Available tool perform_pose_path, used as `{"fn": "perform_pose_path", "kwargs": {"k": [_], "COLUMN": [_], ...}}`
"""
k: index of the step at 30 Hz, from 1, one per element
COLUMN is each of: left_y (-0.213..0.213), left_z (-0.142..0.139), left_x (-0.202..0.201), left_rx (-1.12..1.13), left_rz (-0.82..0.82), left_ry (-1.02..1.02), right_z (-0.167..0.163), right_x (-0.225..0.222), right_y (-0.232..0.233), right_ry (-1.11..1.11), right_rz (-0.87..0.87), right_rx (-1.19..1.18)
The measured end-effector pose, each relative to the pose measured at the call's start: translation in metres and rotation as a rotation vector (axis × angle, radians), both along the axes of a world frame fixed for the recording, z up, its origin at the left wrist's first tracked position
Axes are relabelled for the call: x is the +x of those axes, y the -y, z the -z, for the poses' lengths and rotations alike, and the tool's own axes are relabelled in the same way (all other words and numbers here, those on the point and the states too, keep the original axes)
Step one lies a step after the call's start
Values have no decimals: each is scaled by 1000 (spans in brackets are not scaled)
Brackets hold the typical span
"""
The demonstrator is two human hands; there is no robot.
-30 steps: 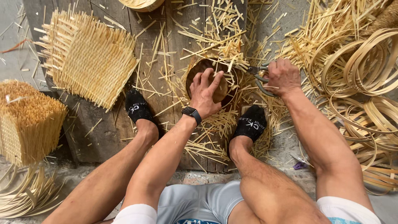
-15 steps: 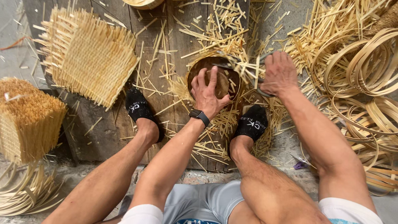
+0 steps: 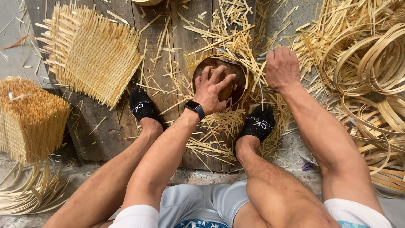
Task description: The person sits on the floor and finishes woven bamboo trays: they press a woven bamboo mat over a round wooden form, trim the protruding ends with shears, bend a thin bamboo rim ring around the edge, tuck the ends under the ring, and set the finished round tray aside before taking the next mat.
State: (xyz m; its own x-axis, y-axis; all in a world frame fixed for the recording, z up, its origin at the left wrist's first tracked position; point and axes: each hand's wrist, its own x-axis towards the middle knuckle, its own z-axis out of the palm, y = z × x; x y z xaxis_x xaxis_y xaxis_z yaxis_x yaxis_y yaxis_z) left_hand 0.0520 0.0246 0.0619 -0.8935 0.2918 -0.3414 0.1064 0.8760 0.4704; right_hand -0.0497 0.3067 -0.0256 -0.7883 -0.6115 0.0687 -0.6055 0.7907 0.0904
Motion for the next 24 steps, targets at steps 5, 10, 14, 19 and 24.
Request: {"fn": "perform_pose_path", "kwargs": {"k": [5, 10, 14, 19, 24], "left_y": [-12, -31, -17, -8, 1], "left_z": [3, 7, 4, -1, -1], "left_x": [11, 14, 8, 1, -5], "left_rx": [80, 74, 48, 38, -22], "left_rz": [-335, -466, -315, -194, 39], "left_ry": [-168, -140, -140, -69, -14], "right_z": [-11, 3, 2, -13, -7], "right_x": [-1, 4, 5, 3, 0], "right_y": [-18, -7, -12, -27, -5], "right_ry": [394, -91, 277, 190, -1], "right_rz": [82, -12, 89, 39, -30], "right_rx": [180, 6, 115, 76, 15]}}
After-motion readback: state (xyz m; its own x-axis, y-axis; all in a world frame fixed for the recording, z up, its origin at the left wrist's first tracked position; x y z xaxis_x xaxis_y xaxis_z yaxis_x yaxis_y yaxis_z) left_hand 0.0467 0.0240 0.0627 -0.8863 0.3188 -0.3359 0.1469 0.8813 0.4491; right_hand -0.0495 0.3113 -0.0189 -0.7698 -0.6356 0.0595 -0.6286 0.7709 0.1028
